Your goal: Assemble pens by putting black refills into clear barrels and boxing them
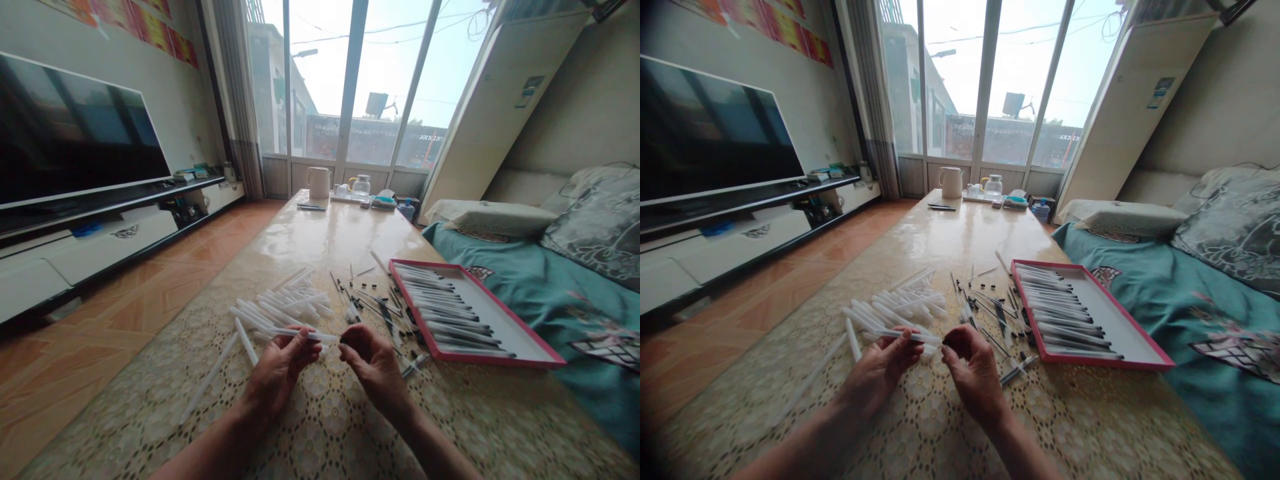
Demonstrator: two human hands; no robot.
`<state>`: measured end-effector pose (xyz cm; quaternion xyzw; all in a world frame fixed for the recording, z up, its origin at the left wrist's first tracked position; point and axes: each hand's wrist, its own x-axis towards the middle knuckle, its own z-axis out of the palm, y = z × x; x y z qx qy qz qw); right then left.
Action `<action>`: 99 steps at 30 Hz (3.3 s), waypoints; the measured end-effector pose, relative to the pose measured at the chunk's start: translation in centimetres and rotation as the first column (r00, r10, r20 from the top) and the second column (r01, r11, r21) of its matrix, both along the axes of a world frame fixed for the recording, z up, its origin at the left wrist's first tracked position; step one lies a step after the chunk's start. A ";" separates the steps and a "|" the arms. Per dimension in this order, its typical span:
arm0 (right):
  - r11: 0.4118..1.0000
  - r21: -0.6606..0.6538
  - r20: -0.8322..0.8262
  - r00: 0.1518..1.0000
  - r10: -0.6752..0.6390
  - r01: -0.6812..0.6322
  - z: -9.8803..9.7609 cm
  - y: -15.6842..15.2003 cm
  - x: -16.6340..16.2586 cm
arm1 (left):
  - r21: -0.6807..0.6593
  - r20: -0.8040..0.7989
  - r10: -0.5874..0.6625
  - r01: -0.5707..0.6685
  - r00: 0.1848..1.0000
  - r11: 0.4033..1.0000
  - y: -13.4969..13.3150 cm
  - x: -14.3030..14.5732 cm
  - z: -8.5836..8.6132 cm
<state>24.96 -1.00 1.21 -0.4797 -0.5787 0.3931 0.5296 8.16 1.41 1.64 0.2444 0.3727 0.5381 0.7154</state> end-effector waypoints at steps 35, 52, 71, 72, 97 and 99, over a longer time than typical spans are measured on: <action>0.996 -0.084 0.081 0.996 0.036 -0.029 -1.7 0.6 0.6 | 0.038 -0.038 -0.054 0.055 0.998 0.998 -0.1 0.3 0.2; 0.996 -0.028 0.269 0.959 0.093 -0.089 -0.7 0.2 1.1 | 0.028 -0.032 -0.032 0.033 0.999 0.999 0.1 0.2 0.5; 0.994 -0.020 0.390 0.915 0.103 -0.104 -0.5 0.0 1.0 | 0.066 -0.049 -0.094 0.097 0.994 0.993 0.2 0.2 0.2; 0.995 -0.015 0.394 0.914 0.096 -0.098 -0.5 0.0 1.0 | 0.069 -0.048 -0.099 0.102 0.994 0.992 0.2 0.2 0.2; 0.997 0.009 0.436 0.898 0.063 -0.074 -0.6 -0.1 1.0 | 0.049 -0.056 -0.074 0.076 0.996 0.996 0.2 0.2 0.2; 0.998 0.004 0.443 0.894 0.059 -0.068 -0.6 -0.2 1.0 | 0.052 -0.058 -0.076 0.079 0.995 0.996 0.3 0.1 0.1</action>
